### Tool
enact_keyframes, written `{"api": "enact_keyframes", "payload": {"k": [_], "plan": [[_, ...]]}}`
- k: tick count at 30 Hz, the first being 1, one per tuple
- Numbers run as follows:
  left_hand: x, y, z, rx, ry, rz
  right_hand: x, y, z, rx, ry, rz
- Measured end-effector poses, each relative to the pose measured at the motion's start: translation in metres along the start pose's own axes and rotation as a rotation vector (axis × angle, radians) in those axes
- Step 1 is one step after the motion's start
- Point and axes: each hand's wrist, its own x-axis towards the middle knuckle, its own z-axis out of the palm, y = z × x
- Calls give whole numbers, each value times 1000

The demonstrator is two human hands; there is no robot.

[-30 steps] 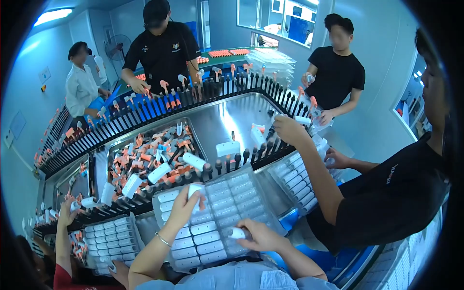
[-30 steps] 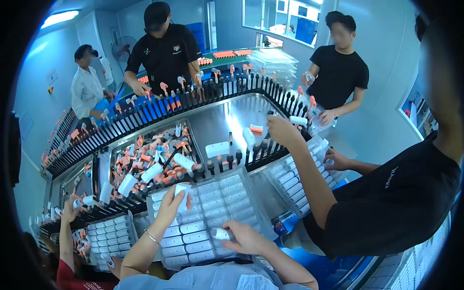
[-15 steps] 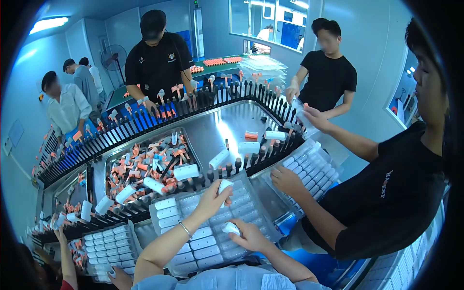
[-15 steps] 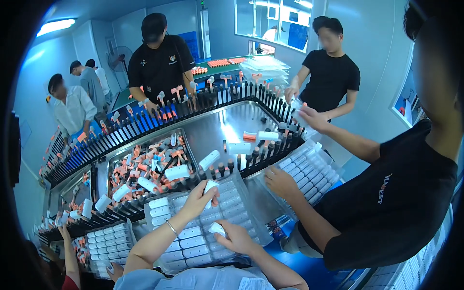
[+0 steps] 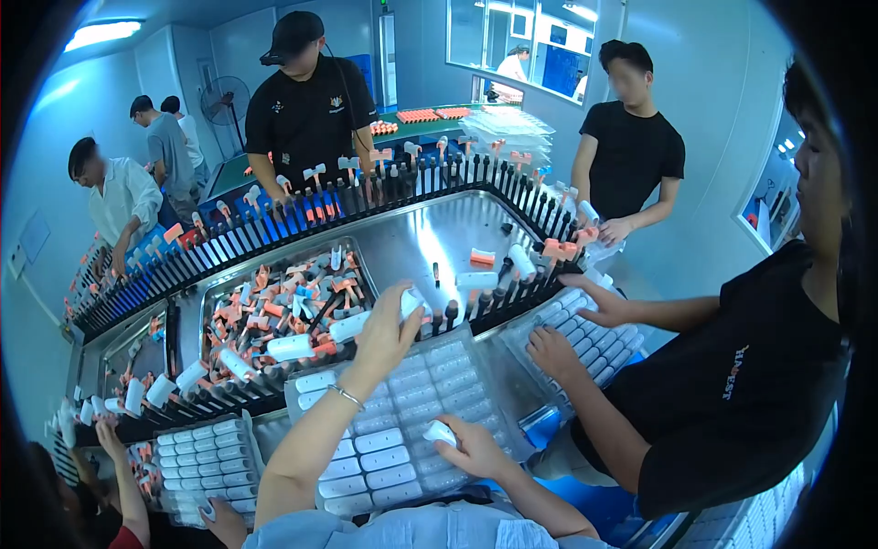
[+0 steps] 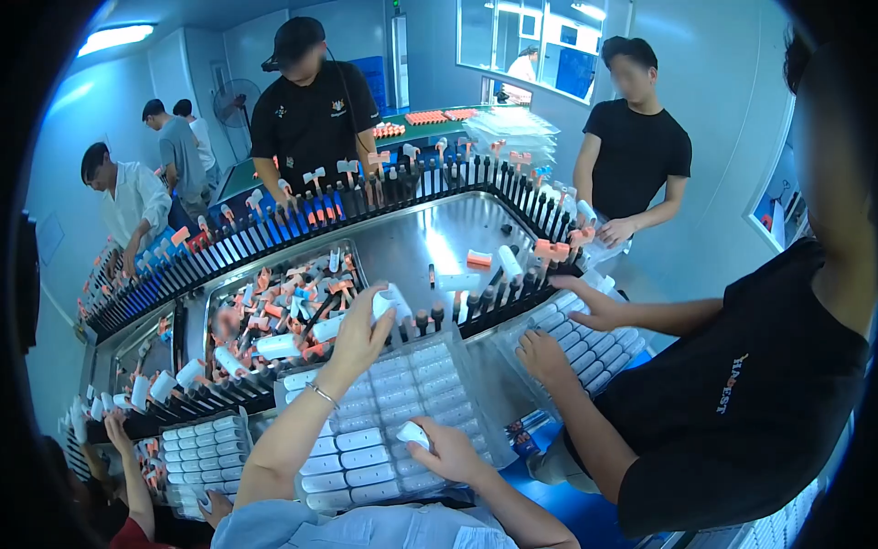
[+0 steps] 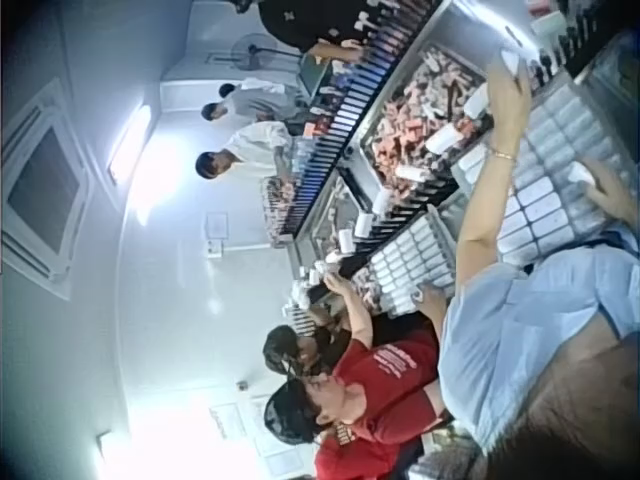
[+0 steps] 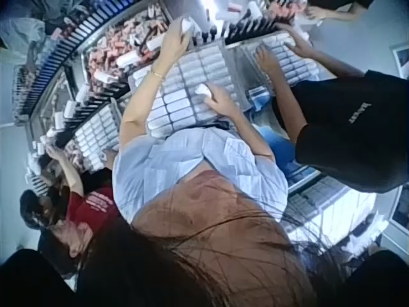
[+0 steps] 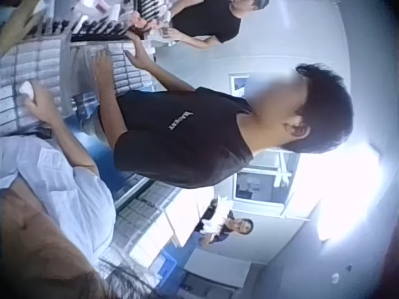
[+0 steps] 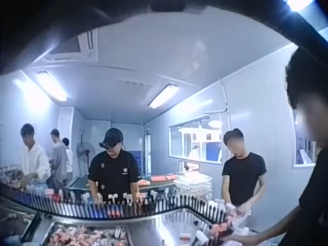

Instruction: Packing small components from a rotating circular conveyor into plastic trays.

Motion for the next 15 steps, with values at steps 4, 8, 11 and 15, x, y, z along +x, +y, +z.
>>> {"api": "enact_keyframes", "payload": {"k": [4, 8, 11, 15], "plan": [[4, -19, -8, 324, -24, 282, 1, 6, 4, -6, 33, -68], [0, -7, -26, 349, -241, -21, -3, 12, 6, 33, 30, -50], [-4, -11, -22, 87, 14, -8, 1, 14, 8, 26, 46, -91], [-23, -15, -1, -98, -84, -119, -1, 11, 7, 40, 31, -59]]}}
